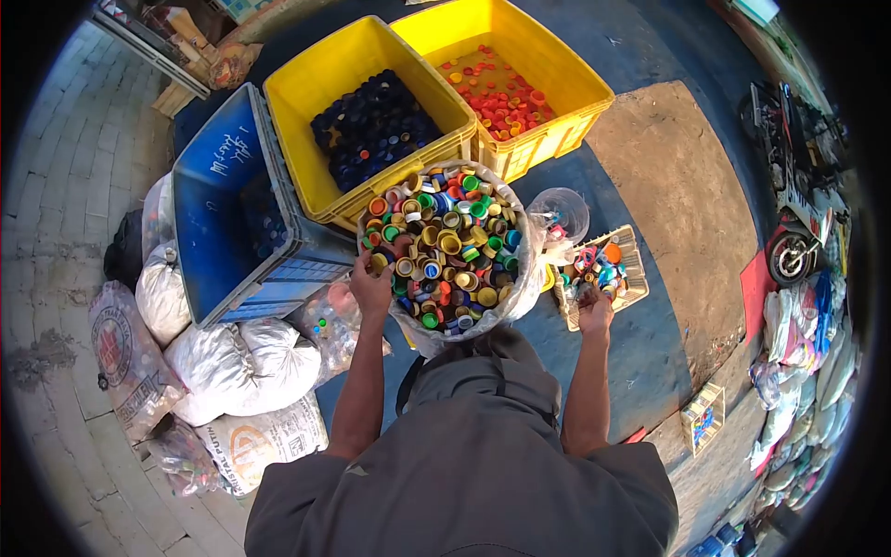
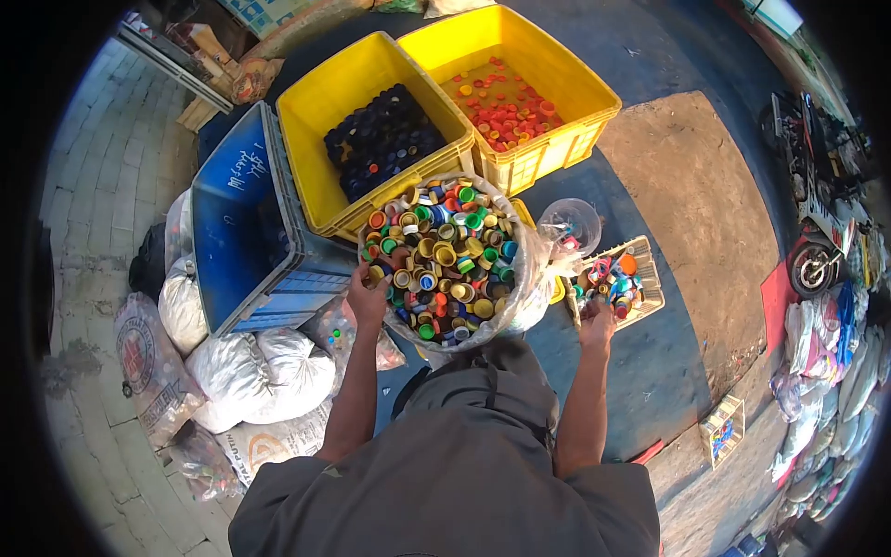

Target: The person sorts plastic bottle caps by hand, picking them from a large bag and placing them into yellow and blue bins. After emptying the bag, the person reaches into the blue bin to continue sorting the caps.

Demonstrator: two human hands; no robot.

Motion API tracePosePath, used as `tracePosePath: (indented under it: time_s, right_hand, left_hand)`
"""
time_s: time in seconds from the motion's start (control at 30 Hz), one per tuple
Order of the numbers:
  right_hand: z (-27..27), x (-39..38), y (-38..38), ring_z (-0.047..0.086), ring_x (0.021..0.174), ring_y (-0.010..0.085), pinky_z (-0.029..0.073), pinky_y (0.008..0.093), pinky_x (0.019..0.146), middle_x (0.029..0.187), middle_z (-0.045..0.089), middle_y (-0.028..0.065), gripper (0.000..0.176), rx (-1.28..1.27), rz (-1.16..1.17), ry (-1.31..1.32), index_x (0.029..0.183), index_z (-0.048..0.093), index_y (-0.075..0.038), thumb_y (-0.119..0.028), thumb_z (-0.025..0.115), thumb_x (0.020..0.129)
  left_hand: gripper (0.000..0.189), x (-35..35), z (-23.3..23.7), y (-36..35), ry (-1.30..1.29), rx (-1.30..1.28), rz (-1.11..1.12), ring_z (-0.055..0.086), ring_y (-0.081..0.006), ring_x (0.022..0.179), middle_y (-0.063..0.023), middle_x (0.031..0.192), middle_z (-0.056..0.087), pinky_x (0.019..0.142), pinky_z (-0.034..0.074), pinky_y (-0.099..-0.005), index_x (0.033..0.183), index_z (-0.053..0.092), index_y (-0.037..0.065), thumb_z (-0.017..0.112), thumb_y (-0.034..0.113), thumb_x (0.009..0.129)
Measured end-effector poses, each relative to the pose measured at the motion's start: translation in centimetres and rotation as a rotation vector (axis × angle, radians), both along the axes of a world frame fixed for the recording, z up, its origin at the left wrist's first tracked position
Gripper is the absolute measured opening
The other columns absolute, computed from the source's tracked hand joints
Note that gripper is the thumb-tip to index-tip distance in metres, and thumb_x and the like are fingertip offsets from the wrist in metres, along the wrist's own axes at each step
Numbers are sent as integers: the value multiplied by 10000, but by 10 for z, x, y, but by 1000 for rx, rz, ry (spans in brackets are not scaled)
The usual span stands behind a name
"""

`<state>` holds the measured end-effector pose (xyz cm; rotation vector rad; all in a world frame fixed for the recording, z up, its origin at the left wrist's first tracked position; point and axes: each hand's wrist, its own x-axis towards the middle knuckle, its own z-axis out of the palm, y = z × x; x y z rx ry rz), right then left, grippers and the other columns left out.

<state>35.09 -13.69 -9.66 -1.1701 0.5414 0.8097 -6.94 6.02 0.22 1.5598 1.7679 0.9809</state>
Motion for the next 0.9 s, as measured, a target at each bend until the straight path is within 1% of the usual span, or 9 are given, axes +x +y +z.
tracePosePath:
  time_s: [0.13, 0.2, 0.23, 0.33, 0.47, 0.57, 0.73, 0.8, 0.9]
  right_hand:
    - [6, -45, 27, 594, 860, 189, 501, 333, 662, 1038, 597, 96, 431, -118, 162, -246, 1263, 461, -67, -79, 611, 859]
    - [51, -77, 52, 595, 875, 195, 512, 338, 673, 1089, 592, 117, 484, -180, 331, -401, 1302, 429, -50, -87, 610, 855]
    - [52, -87, 59, 591, 832, 148, 495, 318, 673, 1020, 600, 51, 373, -127, 368, -535, 1226, 477, -60, -88, 594, 873]
    - [61, -97, 84, 612, 908, 183, 507, 321, 755, 1101, 630, 97, 445, -194, 570, -990, 1289, 472, -16, -88, 598, 867]
    - [104, -126, 109, 636, 805, 191, 511, 321, 737, 961, 666, 124, 289, -179, 762, -1174, 1134, 602, 3, -69, 596, 855]
    - [104, -135, 117, 639, 812, 338, 515, 410, 734, 929, 649, 182, 238, -162, 881, -1499, 1014, 625, 12, -11, 584, 781]
    - [114, -148, 132, 580, 943, 422, 462, 479, 851, 1032, 614, 238, 309, -180, 912, -1584, 1089, 578, 16, -33, 599, 784]
    - [123, -153, 144, 563, 965, 442, 451, 491, 866, 1044, 601, 264, 340, -209, 907, -1565, 1120, 558, 17, -47, 612, 791]
    - [128, -159, 168, 540, 1035, 459, 421, 502, 926, 1080, 583, 299, 518, -376, 1064, -1388, 1215, 489, 29, -293, 637, 839]
  left_hand:
    - [544, 4, -1, -11, -93, -41, -53, 661, -224, 875, -132, 1006, 660, 770, 523, -313, 1187, 578, -10, 812, 131, 716]
    - [562, 11, -1, -17, -135, -23, -115, 662, -224, 880, -130, 1034, 653, 765, 531, -325, 1203, 571, -9, 812, 141, 718]
    - [570, 17, 1, -23, -199, -19, -151, 662, -221, 875, -130, 1048, 650, 755, 533, -328, 1207, 569, -6, 814, 155, 719]
    - [522, 25, 14, -45, -101, 12, -220, 630, -240, 969, -136, 1096, 639, 802, 512, -351, 1179, 580, 0, 803, 192, 748]
    - [470, 26, 19, -70, 126, 98, -238, 582, -357, 992, -162, 1051, 620, 883, 453, -417, 1143, 589, 25, 777, 204, 751]
    - [461, 21, 16, -84, 113, 54, -234, 560, -355, 991, -162, 1066, 604, 922, 421, -429, 1145, 577, 24, 760, 189, 756]
    - [461, 11, 10, -86, 90, 95, -110, 565, -350, 1033, -170, 1104, 601, 919, 435, -422, 1159, 564, 9, 750, 187, 777]
    - [468, 16, 12, -75, -164, 30, 17, 568, -352, 1044, -181, 1127, 596, 910, 444, -422, 1181, 549, 4, 737, 201, 799]
    - [509, 22, 11, -47, -314, -158, 177, 593, -311, 1024, -189, 1130, 593, 891, 464, -399, 1209, 521, -4, 740, 226, 811]
